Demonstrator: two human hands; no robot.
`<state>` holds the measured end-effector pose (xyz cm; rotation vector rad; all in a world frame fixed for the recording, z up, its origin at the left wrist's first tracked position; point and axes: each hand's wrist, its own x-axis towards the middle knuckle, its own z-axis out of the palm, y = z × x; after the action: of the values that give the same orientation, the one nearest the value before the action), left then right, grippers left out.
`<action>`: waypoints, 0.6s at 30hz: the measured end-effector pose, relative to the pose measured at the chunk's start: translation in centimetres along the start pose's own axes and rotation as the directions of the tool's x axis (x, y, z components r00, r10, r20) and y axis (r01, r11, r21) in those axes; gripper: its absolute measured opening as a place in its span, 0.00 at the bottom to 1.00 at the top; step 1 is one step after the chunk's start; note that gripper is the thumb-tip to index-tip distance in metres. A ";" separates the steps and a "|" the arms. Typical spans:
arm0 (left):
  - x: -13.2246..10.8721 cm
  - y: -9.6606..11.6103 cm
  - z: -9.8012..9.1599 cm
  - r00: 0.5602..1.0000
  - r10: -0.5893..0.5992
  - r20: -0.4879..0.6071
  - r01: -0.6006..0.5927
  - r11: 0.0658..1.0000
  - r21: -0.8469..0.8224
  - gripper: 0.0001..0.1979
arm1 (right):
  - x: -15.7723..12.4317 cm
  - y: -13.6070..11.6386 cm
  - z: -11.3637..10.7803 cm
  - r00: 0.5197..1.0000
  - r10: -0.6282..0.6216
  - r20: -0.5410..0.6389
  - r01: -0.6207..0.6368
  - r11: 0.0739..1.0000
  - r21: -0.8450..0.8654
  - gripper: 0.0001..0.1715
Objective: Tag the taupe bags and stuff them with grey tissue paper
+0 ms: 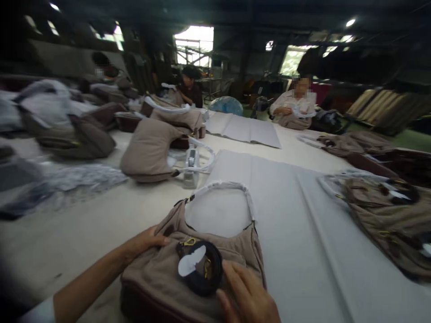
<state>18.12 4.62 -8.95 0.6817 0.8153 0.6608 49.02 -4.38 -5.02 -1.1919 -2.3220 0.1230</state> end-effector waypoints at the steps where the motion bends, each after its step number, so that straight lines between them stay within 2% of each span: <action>1: -2.1 0.7 -2.1 1.000 -0.001 -0.026 0.002 0.999 0.035 0.32 | 1.4 -0.4 1.5 0.997 -0.075 0.027 0.075 0.997 0.016 0.27; 3: -6.0 1.8 -5.9 0.997 0.005 -0.079 0.006 0.989 0.146 0.32 | 4.4 -2.7 5.1 0.973 -0.192 0.126 0.184 0.980 0.077 0.28; 6: -10.8 3.0 -10.5 0.985 0.043 -0.165 0.033 0.900 0.434 0.32 | 8.9 -8.6 9.9 0.909 -0.235 0.344 0.177 0.965 0.192 0.31; 8: -13.2 3.8 -12.9 0.967 0.090 -0.237 0.066 0.815 0.576 0.31 | 11.5 -12.1 12.0 0.834 -0.262 0.485 0.165 0.958 0.235 0.27; 10: -14.9 4.4 -14.8 0.931 0.155 -0.331 0.110 0.745 0.658 0.29 | 13.9 -13.8 13.3 0.765 -0.317 0.560 0.227 0.947 0.226 0.17; 12: -16.0 4.6 -15.8 0.857 0.277 -0.435 0.171 0.642 0.747 0.28 | 16.2 -13.2 14.0 0.748 -0.346 0.567 0.327 0.935 0.140 0.12; 14: -16.2 4.4 -15.6 0.766 0.427 -0.481 0.233 0.512 0.827 0.25 | 18.5 -11.0 14.7 0.786 -0.317 0.531 0.375 0.927 -0.001 0.14; 15: -15.9 4.1 -15.0 0.739 0.490 -0.463 0.251 0.437 0.864 0.23 | 19.5 -9.6 15.1 0.811 -0.289 0.508 0.371 0.927 -0.065 0.16; 16: -15.4 3.7 -14.0 0.736 0.532 -0.419 0.256 0.355 0.899 0.21 | 20.5 -8.2 15.6 0.827 -0.263 0.498 0.357 0.929 -0.101 0.16; 17: -14.7 3.2 -12.9 0.756 0.548 -0.358 0.249 0.266 0.931 0.19 | 21.3 -7.0 16.2 0.832 -0.244 0.498 0.345 0.931 -0.119 0.16; 18: -13.8 2.7 -11.6 0.794 0.537 -0.286 0.230 0.170 0.958 0.17 | 21.9 -6.1 16.7 0.829 -0.234 0.508 0.337 0.934 -0.120 0.14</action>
<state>0.82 -0.74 -6.96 1.9021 1.8671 0.4425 25.97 11.50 -8.60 -0.9628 -3.0005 0.0826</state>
